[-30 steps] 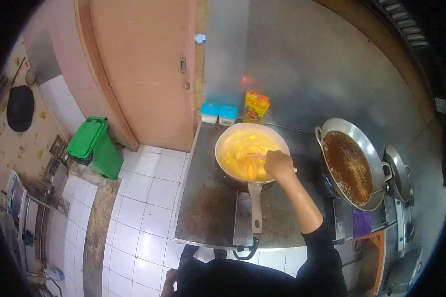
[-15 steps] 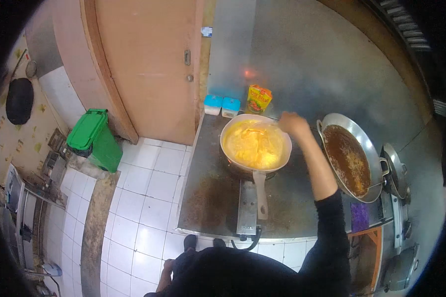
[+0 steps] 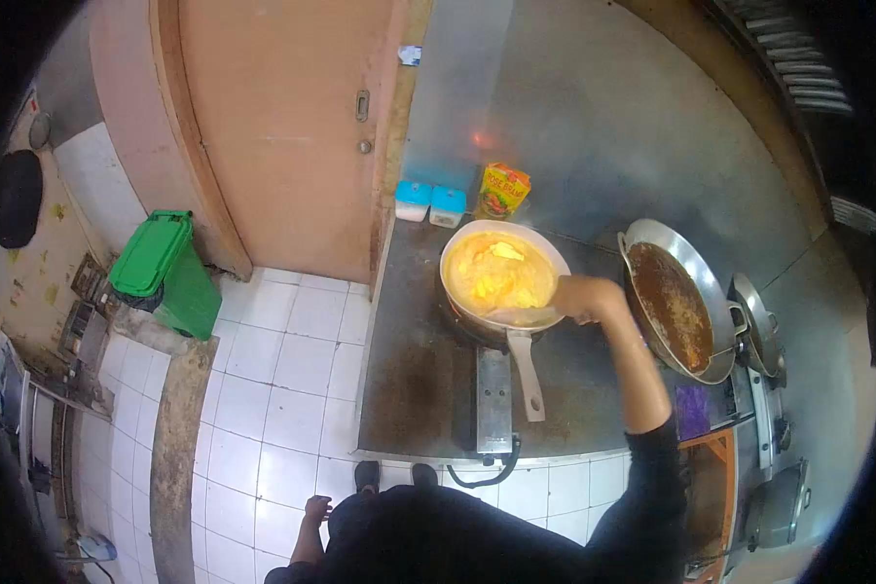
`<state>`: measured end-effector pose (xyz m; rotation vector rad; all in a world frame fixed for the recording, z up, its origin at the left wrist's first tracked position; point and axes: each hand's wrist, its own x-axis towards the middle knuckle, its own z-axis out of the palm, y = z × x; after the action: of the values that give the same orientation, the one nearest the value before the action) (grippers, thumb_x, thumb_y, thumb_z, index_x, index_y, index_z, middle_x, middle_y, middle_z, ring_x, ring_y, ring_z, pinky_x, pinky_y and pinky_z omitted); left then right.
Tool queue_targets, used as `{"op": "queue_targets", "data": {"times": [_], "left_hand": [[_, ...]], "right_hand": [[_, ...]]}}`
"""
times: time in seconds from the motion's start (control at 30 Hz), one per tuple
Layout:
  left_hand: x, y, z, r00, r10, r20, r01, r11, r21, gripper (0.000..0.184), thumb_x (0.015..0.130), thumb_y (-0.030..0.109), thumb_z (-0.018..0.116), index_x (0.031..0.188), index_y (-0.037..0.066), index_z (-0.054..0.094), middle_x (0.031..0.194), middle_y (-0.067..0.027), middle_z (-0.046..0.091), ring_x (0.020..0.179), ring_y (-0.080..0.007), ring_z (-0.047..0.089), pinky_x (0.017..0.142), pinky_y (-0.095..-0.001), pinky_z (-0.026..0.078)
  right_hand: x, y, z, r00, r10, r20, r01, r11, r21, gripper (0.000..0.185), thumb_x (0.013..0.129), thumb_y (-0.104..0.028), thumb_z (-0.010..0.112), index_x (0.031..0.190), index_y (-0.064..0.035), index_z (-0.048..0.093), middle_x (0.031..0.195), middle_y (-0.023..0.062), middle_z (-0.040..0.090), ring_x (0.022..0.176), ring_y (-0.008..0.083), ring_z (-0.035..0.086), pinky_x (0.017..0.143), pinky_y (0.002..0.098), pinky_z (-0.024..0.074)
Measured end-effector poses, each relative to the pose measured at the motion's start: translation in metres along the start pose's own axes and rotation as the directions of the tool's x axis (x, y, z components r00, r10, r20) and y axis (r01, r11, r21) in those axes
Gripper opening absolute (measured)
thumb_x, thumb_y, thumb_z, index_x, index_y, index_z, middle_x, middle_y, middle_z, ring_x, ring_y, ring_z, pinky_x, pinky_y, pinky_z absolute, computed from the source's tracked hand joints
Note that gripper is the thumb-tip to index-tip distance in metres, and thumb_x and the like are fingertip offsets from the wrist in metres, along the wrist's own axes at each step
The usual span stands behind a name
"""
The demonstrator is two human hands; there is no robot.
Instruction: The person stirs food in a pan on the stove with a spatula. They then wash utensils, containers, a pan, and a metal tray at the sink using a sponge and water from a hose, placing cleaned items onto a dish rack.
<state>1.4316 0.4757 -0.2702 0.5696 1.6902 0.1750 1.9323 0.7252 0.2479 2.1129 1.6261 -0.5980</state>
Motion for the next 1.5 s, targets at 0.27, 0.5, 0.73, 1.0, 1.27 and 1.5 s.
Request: {"op": "queue_targets", "data": {"times": [0.27,0.5,0.73,1.0,1.27,1.5], "left_hand": [[0.018,-0.001,-0.013,0.998,-0.049,0.025,0.051,0.996,-0.069,0.026,0.076,0.016,0.052,0.099,0.002,0.055,0.079,-0.0145,0.062,0.052,-0.0204,0.059,0.039,-0.0284,0.044],[0.001,0.010,-0.012,1.000,-0.028,0.013,0.030,0.984,-0.178,0.026,0.076,0.016,0.052,0.097,0.002,0.054,0.077,-0.0144,0.061,0.051,-0.0202,0.058,0.041,-0.0280,0.044],[0.006,-0.009,-0.014,0.998,0.040,0.047,-0.029,0.979,-0.204,0.028,0.074,0.020,0.053,0.096,0.002,0.055,0.076,-0.0142,0.059,0.053,-0.0195,0.055,0.042,-0.0295,0.043],[0.014,-0.029,-0.015,0.998,-0.053,0.041,0.060,0.979,-0.194,0.024,0.076,0.018,0.054,0.094,0.004,0.056,0.074,-0.0117,0.060,0.056,-0.0201,0.057,0.043,-0.0318,0.044],[0.021,-0.016,-0.003,0.999,-0.012,0.044,0.017,0.991,-0.131,0.024,0.076,0.019,0.053,0.095,0.005,0.056,0.078,-0.0134,0.059,0.060,-0.0213,0.057,0.046,-0.0331,0.046],[0.021,-0.005,0.004,0.996,0.072,0.048,-0.066,0.990,-0.125,0.024,0.076,0.020,0.053,0.095,0.005,0.056,0.080,-0.0147,0.059,0.062,-0.0222,0.058,0.047,-0.0338,0.047]], "right_hand": [[0.030,-0.072,0.018,0.970,0.073,-0.233,-0.088,0.995,-0.054,0.033,0.074,-0.018,0.047,0.101,-0.0015,0.057,0.102,0.0197,0.057,0.094,0.0293,0.057,0.077,0.0380,0.0465],[0.079,-0.088,0.011,0.939,0.148,-0.309,-0.164,0.986,-0.026,0.033,0.080,-0.022,0.044,0.107,-0.0056,0.055,0.108,0.0166,0.056,0.097,0.0296,0.056,0.074,0.0469,0.0471],[0.125,-0.036,-0.016,0.947,0.010,-0.320,-0.038,0.996,-0.081,0.027,0.073,-0.019,0.049,0.090,-0.0014,0.060,0.094,0.0179,0.060,0.082,0.0265,0.060,0.067,0.0368,0.0479],[0.015,0.003,-0.068,0.984,0.173,-0.048,-0.143,0.918,0.370,0.018,0.068,-0.011,0.048,0.051,-0.0050,0.043,0.047,0.0081,0.043,0.030,0.0102,0.030,0.027,0.0275,0.0179],[-0.025,0.029,-0.028,0.977,-0.059,0.204,-0.077,0.797,0.599,0.013,0.076,-0.015,0.051,0.070,-0.0028,0.051,0.051,0.0082,0.045,0.034,0.0061,0.029,0.028,0.0217,0.0196],[-0.007,0.003,0.025,0.991,-0.110,0.078,0.011,0.643,0.766,0.013,0.080,-0.012,0.046,0.084,-0.0027,0.055,0.050,-0.0040,0.034,0.040,0.0039,0.029,0.031,0.0194,0.0184]]}}
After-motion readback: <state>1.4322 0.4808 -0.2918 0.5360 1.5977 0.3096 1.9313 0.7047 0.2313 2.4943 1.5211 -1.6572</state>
